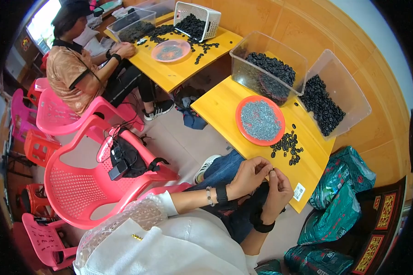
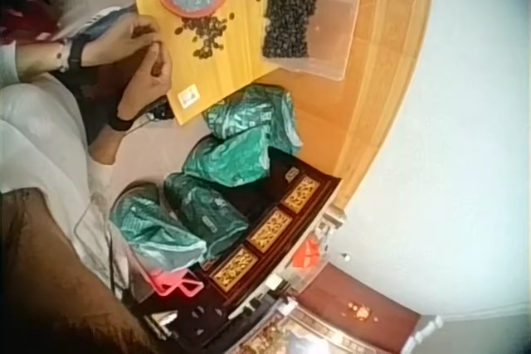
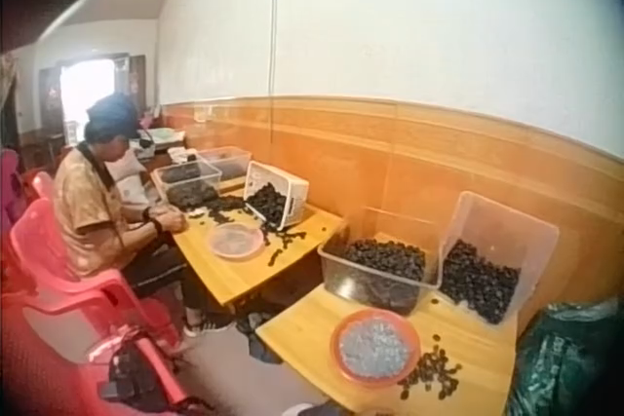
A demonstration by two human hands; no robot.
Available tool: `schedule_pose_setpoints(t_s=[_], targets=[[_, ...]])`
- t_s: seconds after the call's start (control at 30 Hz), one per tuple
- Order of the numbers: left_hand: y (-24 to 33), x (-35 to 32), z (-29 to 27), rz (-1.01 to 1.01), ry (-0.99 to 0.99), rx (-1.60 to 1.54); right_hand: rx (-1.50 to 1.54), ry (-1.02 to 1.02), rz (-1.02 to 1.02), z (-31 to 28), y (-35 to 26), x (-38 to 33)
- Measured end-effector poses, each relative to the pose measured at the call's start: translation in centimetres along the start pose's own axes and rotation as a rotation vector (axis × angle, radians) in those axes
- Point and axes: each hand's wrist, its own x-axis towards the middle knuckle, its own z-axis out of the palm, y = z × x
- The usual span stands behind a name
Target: Sorting and inspecting small black plastic components at a manual workstation.
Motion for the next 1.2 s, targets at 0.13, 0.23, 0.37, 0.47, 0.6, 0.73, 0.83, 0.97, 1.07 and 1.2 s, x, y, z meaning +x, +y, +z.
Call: schedule_pose_setpoints(t_s=[0.13,0.23,0.37,0.47,0.6,0.73,0.83,0.97,1.07,1.2], targets=[[-0.1,-0.4,0.6,-0.024,-0.028,-0.057,-0.029,0.014,0.004,-1.2,1.0,0.0],[0.4,-0.4,0.5,-0.117,-0.013,-0.130,-0.206,-0.032,0.001,-1.8,1.1,0.2],[-0.4,0.0,-0.2,-0.051,0.014,-0.180,-0.104,-0.028,-0.002,-1.1,1.1,0.6],[-0.8,0.6,-1.2,-0.031,-0.085,-0.174,-0.022,0.027,0.037,-1.0,0.6,0.8],[0.2,0.8,-1.6,-0.006,-0.175,-0.165,0.000,-0.054,0.052,-1.5,0.1,0.7],[0.4,0.5,-1.7,0.033,-0.204,-0.111,0.027,-0.089,0.037,-1.5,-0.2,0.4],[0.9,0.4,-1.8,0.050,-0.231,-0.022,0.034,-0.103,0.014,-1.5,-0.1,0.2],[1.0,0.3,-1.9,0.084,-0.229,0.056,-0.012,-0.115,-0.006,-1.5,-0.4,0.0],[1.0,0.3,-1.9,0.077,-0.227,0.050,-0.022,-0.106,-0.011,-1.5,-0.5,0.0],[1.5,0.3,-1.8,0.109,-0.223,0.141,-0.077,-0.113,-0.031,-1.6,-0.8,0.0]])
